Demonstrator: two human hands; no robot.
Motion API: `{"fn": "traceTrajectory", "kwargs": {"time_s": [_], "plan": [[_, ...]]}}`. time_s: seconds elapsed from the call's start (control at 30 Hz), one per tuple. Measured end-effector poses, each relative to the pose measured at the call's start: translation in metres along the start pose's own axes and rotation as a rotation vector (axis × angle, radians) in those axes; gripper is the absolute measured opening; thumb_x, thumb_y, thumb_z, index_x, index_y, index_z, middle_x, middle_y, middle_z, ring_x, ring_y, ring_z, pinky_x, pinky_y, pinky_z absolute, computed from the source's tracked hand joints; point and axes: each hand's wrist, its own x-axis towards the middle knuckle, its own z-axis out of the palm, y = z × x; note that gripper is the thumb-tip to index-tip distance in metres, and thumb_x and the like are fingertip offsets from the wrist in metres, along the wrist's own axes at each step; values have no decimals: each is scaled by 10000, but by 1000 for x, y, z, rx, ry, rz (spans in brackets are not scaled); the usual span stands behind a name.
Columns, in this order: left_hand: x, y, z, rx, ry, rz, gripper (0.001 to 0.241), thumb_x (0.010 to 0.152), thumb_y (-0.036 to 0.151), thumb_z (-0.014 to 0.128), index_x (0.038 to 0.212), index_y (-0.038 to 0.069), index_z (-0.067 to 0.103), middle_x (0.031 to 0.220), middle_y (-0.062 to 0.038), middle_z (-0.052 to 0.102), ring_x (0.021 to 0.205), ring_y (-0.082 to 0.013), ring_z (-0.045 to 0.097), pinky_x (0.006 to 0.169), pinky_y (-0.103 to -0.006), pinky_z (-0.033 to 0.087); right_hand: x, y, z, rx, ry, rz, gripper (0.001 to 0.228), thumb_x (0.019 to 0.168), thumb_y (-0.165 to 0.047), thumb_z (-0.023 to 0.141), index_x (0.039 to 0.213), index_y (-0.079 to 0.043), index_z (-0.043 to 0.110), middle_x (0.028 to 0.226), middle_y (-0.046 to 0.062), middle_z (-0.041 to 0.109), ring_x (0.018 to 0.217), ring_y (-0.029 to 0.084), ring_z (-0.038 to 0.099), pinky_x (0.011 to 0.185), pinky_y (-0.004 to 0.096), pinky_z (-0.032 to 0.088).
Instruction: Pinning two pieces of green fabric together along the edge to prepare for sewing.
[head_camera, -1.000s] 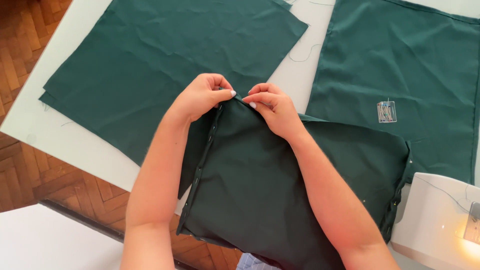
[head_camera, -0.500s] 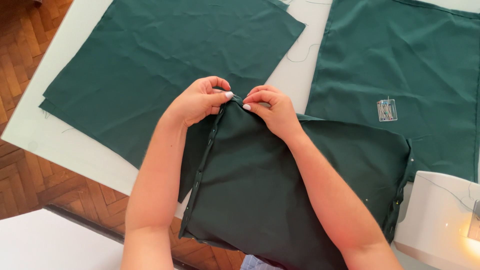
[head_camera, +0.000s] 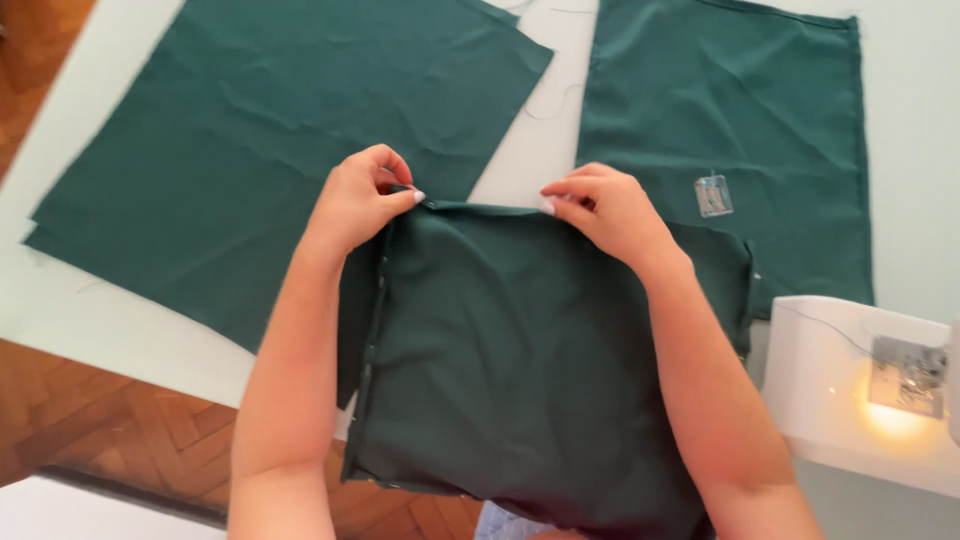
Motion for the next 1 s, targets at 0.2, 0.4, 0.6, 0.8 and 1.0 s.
{"fn": "traceTrajectory", "kwargs": {"time_s": [0.2, 0.4, 0.6, 0.8, 1.0], "plan": [[9, -15, 13, 249, 84, 225, 160, 751, 187, 756, 880, 237, 675, 875, 76, 659, 831, -132, 616, 755, -309, 521, -13, 8, 7, -207, 30, -63, 115, 834, -91, 725, 940, -126, 750, 898, 7, 702, 756, 204, 651, 682, 310, 570], [21, -29, 20, 239, 102, 265, 143, 740, 192, 787, 827, 257, 694, 827, 88, 627, 809, -130, 596, 762, -312, 522, -21, 42, 27, -337, 245, -243, 133, 877, -118, 709, 932, -234, 743, 881, -105, 625, 824, 87, 591, 739, 215, 553], [21, -31, 20, 182, 89, 243, 201, 746, 179, 784, 894, 263, 676, 791, 67, 642, 839, -181, 590, 816, -351, 513, -28, 29, 26, -649, 333, -467, 143, 925, -165, 689, 810, -248, 701, 904, -114, 600, 883, 111, 550, 810, 264, 445], [20, -27, 22, 329, 154, 282, 225, 732, 185, 813, 876, 255, 655, 827, 49, 618, 925, -239, 588, 849, -408, 513, -40, 19, 22, -752, 328, -413, 138, 962, -215, 648, 850, -286, 685, 952, -104, 544, 961, 140, 496, 830, 305, 344], [9, -8, 47, 825, 506, 1078, 236, 795, 55, 675, 869, 212, 515, 908, -40, 478, 870, -255, 449, 747, -358, 373, -55, 27, 26, -554, 220, -264, 262, 901, -28, 567, 961, -235, 716, 1017, -68, 512, 896, 150, 517, 761, 304, 386]]}}
